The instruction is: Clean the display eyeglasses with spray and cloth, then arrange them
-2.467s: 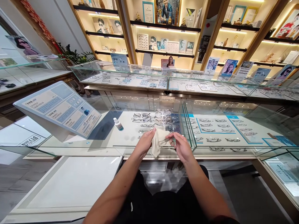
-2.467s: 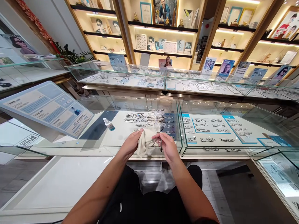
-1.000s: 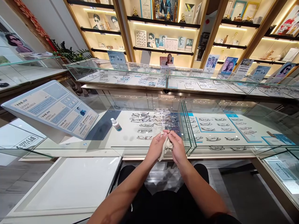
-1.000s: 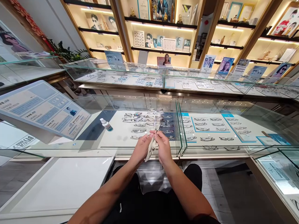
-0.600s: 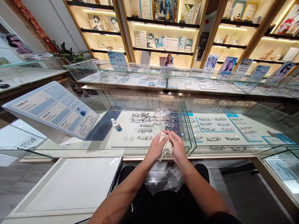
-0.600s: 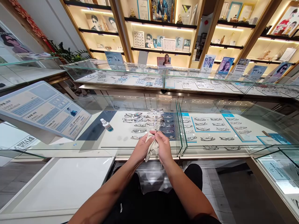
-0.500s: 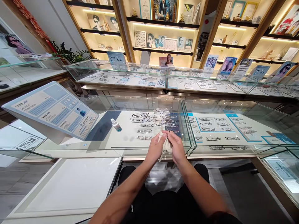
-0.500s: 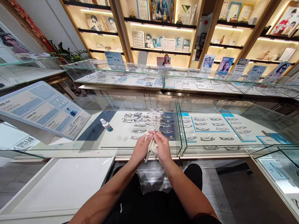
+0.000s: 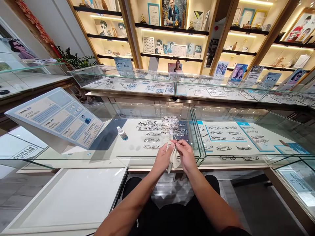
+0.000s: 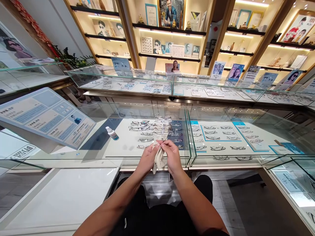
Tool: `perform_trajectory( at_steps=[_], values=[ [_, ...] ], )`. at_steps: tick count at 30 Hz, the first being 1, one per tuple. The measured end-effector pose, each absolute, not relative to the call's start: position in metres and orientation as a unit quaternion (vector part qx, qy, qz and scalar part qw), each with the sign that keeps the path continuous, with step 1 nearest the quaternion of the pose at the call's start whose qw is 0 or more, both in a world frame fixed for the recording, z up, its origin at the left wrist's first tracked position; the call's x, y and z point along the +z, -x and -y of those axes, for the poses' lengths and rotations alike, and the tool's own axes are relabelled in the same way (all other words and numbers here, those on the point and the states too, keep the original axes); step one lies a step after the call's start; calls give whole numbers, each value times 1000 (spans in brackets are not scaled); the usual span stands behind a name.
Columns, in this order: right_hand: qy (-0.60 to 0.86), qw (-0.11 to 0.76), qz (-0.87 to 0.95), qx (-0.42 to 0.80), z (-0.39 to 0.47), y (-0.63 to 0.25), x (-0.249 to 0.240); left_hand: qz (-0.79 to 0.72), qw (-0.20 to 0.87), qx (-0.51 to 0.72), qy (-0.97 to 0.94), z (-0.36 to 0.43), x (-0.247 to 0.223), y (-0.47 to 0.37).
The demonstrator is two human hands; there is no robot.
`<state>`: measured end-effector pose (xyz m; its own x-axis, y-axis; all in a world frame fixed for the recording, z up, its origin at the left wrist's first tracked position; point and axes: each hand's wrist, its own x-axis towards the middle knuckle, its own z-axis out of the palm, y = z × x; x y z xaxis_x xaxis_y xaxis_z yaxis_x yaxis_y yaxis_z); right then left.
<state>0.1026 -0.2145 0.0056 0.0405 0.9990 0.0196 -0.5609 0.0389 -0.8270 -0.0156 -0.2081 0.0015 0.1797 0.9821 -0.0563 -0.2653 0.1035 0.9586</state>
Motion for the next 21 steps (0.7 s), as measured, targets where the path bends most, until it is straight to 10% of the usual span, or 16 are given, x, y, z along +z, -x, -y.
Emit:
perform_trajectory(
  at_steps=[21],
  values=[
    [306, 610, 288, 672, 213, -109, 9, -404, 592, 496, -491, 207, 0, 21]
  ],
)
